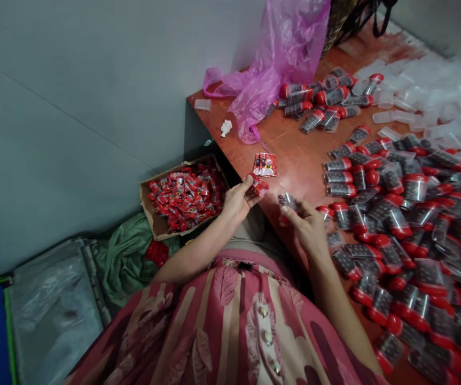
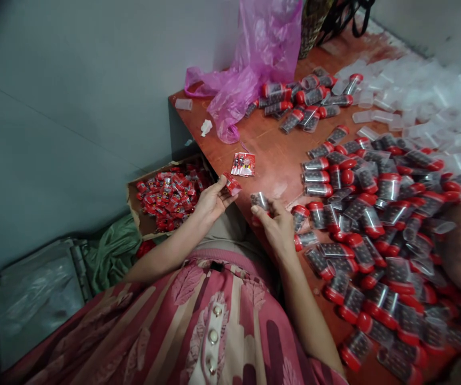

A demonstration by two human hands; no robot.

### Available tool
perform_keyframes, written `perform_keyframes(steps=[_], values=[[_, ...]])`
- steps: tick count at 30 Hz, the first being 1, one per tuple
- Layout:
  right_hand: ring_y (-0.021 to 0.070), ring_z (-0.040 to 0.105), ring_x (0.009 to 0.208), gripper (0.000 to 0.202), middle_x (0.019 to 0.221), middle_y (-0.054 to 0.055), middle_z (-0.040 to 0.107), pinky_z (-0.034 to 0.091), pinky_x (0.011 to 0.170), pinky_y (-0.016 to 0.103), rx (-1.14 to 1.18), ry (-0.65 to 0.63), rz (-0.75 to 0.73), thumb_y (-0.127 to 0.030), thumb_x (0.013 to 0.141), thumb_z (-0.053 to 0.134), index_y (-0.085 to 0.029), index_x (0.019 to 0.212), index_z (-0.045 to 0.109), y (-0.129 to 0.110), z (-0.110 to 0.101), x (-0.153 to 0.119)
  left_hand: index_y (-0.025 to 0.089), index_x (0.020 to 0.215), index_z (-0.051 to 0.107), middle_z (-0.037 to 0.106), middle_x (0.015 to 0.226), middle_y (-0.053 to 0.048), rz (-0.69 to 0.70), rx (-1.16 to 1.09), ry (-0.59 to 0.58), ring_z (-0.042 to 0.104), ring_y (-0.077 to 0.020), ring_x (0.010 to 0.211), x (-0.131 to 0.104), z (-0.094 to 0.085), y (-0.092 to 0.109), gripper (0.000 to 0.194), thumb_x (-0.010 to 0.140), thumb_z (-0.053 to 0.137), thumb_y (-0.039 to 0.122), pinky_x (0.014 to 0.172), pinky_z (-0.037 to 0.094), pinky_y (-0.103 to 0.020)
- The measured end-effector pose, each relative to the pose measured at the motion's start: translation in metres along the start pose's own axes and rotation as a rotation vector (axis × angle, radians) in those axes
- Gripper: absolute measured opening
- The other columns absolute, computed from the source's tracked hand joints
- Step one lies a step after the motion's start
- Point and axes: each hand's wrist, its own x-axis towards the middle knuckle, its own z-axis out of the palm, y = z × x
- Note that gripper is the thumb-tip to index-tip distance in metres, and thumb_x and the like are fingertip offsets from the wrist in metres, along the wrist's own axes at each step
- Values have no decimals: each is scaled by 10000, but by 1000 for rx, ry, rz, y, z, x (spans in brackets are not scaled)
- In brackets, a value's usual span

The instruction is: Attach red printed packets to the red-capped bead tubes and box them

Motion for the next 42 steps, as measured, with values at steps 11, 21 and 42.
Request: perform_keyframes(steps=[11, 21, 42], values=[[199, 655, 833, 390, 1014, 55, 676, 539, 789, 382, -126, 147, -173, -383, 788, 639, -204, 1132, 602, -2, 28, -11, 126, 746, 573, 649, 691, -5, 68, 25, -107, 620, -110, 590, -5, 5, -11, 360, 589, 822, 332, 645, 508, -257], [118, 638, 553, 434, 783, -49, 626, 548, 500, 242, 275, 112, -20, -366, 723, 722, -242, 1046, 460, -3, 31, -5, 127, 771, 595, 659, 710, -10, 53, -44, -214, 623, -115, 606, -2, 8, -13, 348, 594, 821, 322, 623, 501, -243], [123, 634, 547, 387, 686, -78, 603, 551, 497, 248, 285, 102, -32, -334, 691, 750, -236, 931, 463, -5, 27, -5, 125, 796, 605, 673, 725, -29, -18, -215, -230, 636, -111, 615, -1, 13, -19, 147, 804, 657, 262, 634, 514, -223]])
